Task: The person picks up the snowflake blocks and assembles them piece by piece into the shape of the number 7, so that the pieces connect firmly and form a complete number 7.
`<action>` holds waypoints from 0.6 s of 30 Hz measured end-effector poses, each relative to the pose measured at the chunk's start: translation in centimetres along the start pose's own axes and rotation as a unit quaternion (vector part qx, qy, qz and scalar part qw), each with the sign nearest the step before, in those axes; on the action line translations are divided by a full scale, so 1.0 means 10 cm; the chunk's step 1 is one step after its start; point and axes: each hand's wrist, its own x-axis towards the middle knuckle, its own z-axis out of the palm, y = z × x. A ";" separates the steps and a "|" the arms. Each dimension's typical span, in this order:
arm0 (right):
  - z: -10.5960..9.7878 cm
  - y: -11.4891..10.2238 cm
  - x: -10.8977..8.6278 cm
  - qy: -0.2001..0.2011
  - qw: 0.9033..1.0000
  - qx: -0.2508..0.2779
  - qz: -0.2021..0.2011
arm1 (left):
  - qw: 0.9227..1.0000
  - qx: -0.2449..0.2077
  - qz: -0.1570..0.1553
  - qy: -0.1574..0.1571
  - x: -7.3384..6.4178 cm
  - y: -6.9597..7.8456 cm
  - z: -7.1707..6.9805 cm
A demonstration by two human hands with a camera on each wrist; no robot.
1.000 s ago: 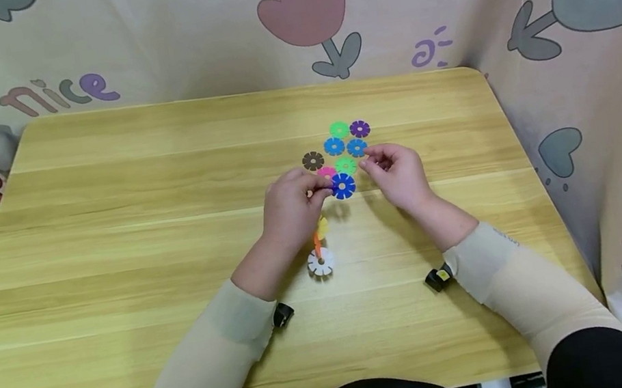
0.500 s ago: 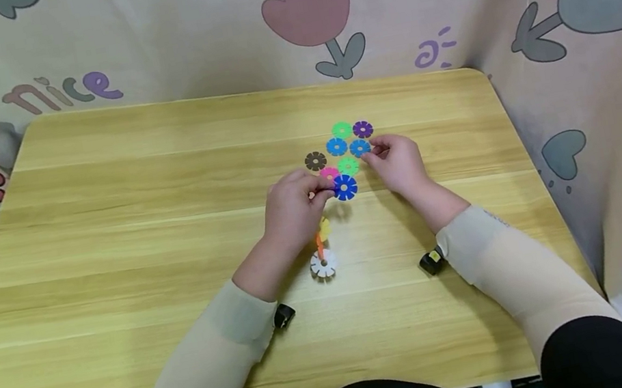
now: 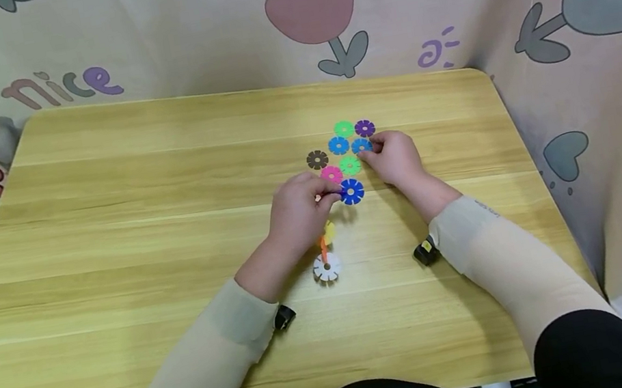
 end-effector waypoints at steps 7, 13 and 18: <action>0.00 -0.01 0.02 -0.001 1.000 -0.014 0.013 | 1.000 0.001 0.003 0.004 0.00 0.00 0.00; 0.01 -0.02 0.03 0.000 1.000 0.005 0.029 | 1.000 0.001 0.005 0.003 0.00 -0.01 0.00; 0.02 -0.03 0.03 0.006 0.999 0.016 0.039 | 1.000 0.001 0.004 0.006 0.00 -0.01 0.00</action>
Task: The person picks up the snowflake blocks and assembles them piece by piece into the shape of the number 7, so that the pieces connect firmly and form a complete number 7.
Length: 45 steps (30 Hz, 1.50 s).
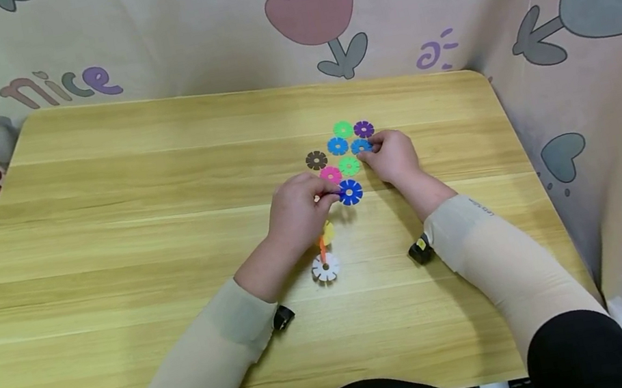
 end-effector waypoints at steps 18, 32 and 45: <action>0.03 0.01 0.01 0.034 0.998 0.044 0.002 | 1.000 0.017 0.011 -0.003 0.03 0.02 0.02; 0.00 0.05 -0.06 0.044 0.995 0.093 -0.012 | 1.000 0.024 0.004 -0.012 0.06 0.03 0.03; -0.04 0.17 -0.17 0.057 0.984 0.161 -0.042 | 1.000 0.015 0.005 -0.007 0.05 -0.01 0.02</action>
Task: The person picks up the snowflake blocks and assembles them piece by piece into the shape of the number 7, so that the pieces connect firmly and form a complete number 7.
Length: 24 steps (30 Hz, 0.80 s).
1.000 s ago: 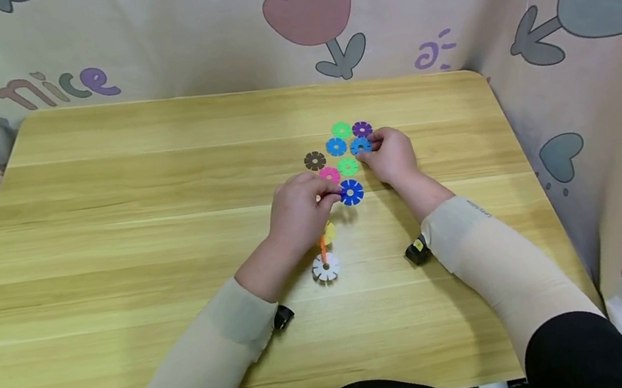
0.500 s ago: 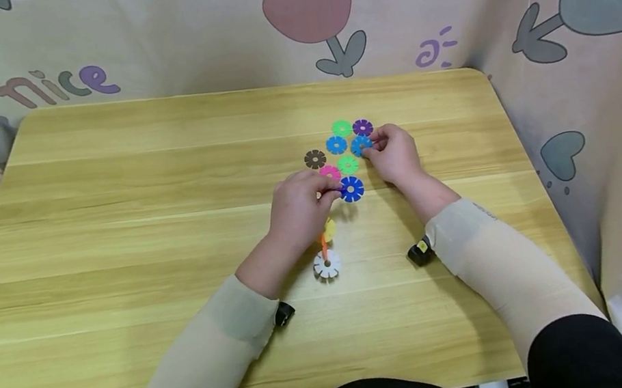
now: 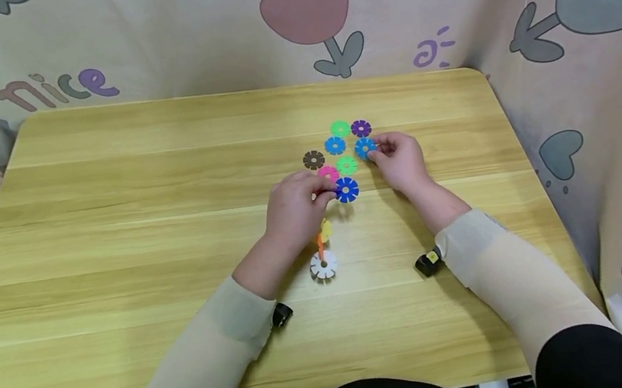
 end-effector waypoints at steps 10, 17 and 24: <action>-0.02 0.01 -0.10 0.009 0.998 0.052 -0.023 | 1.000 -0.004 -0.005 0.000 0.00 -0.02 -0.01; -0.03 0.04 -0.17 -0.013 0.994 0.090 -0.069 | 1.000 -0.013 -0.020 0.002 0.00 -0.02 -0.02; -0.04 0.02 -0.26 -0.024 0.989 0.111 -0.099 | 0.999 -0.020 -0.024 0.009 0.01 -0.02 -0.04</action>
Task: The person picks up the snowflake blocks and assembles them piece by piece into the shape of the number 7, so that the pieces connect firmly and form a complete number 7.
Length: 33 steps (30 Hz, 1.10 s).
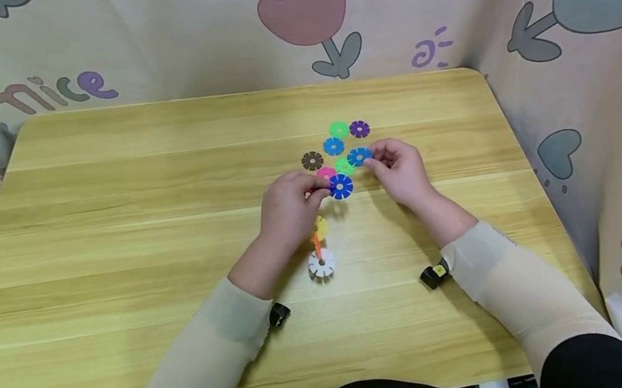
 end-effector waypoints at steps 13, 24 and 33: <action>-0.01 -0.11 -0.15 -0.003 1.000 0.021 -0.006 | 1.000 -0.005 -0.017 0.009 0.01 -0.03 -0.03; -0.05 -0.09 -0.23 -0.033 0.998 0.027 -0.050 | 1.000 0.000 -0.024 0.010 0.02 -0.06 -0.05; -0.03 -0.09 -0.26 -0.047 0.996 0.008 -0.075 | 1.000 0.001 -0.023 0.011 0.02 -0.06 -0.04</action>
